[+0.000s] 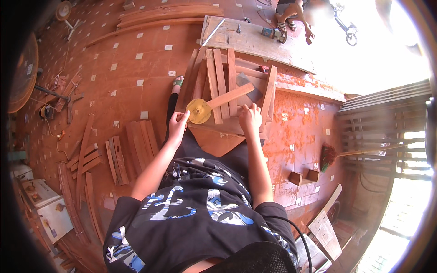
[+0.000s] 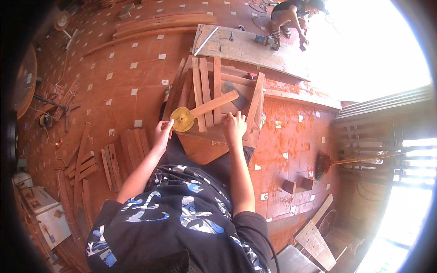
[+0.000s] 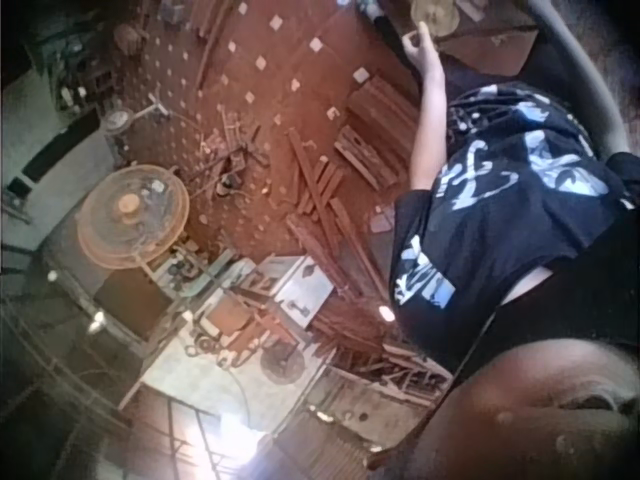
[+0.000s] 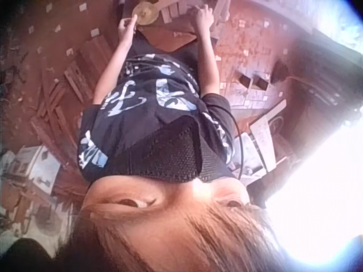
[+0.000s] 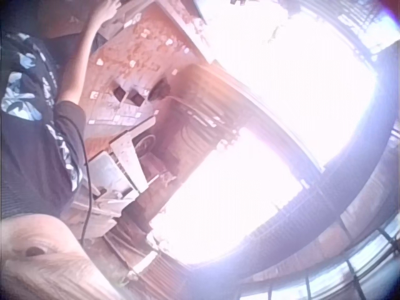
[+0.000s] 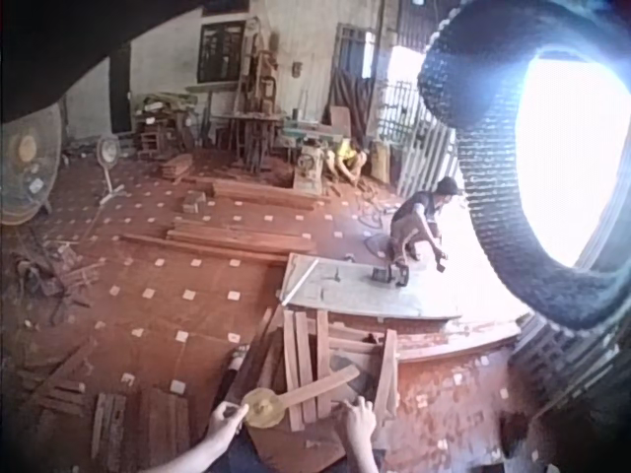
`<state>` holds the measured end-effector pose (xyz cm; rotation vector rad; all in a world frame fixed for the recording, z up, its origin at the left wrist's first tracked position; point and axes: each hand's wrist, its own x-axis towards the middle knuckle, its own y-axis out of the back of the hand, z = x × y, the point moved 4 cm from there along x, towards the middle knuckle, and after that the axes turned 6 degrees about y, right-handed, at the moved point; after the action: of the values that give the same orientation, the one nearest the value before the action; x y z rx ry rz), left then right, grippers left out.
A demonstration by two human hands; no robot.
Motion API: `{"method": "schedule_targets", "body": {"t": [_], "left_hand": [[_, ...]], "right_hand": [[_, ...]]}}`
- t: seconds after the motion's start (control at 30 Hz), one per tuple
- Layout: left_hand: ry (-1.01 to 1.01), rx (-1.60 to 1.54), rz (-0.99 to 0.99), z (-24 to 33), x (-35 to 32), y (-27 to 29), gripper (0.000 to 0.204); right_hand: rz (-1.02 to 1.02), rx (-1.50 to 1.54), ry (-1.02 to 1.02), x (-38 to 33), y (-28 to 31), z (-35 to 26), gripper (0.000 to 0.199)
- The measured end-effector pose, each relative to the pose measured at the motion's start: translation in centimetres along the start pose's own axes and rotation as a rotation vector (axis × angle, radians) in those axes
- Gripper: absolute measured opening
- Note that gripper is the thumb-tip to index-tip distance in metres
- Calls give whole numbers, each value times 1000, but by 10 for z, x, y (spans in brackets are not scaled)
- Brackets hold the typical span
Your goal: The person sands wooden planks using a sanding block. They hold each plank with one hand and rub the sanding block along the surface with the other, flipping the pieces to sand different sides. The person works on multiple planks sequentially in a workshop setting.
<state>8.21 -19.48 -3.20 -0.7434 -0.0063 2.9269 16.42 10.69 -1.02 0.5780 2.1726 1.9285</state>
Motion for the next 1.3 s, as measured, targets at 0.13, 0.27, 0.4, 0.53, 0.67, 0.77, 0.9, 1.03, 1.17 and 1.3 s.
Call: {"method": "schedule_targets", "body": {"t": [0.13, 0.27, 0.4, 0.53, 0.67, 0.77, 0.9, 1.03, 1.17, 1.3], "left_hand": [[-4, 4, 4, 1, -2, 1, 39], [11, 10, -18, -1, 1, 0, 39], [-2, 33, 26, -2, 1, 2, 38], [9, 11, 1, -4, 3, 2, 37], [13, 41, -8, -3, 1, 2, 37], [27, 42, -20, -6, 2, 3, 38], [19, 9, -2, -2, 2, 0, 38], [16, 19, -3, -2, 2, 1, 39], [20, 29, -1, -4, 2, 1, 40], [30, 27, -3, -8, 4, 2, 41]], "right_hand": [[-44, -124, -38, 4, -3, -8, 20], [-236, -203, 19, 18, 10, -10, 21], [-397, -238, 67, 25, 9, -9, 29], [-390, -147, 45, 29, 11, -7, 31], [-341, -89, -4, 29, 7, -5, 33], [-310, -74, -19, 27, 6, -6, 35], [-264, -81, -22, 30, 2, -4, 36], [-182, -36, -24, 28, 0, -4, 30], [-2, -8, -1, 7, -10, -4, 22], [64, -47, 23, -2, -5, -2, 19]]}}
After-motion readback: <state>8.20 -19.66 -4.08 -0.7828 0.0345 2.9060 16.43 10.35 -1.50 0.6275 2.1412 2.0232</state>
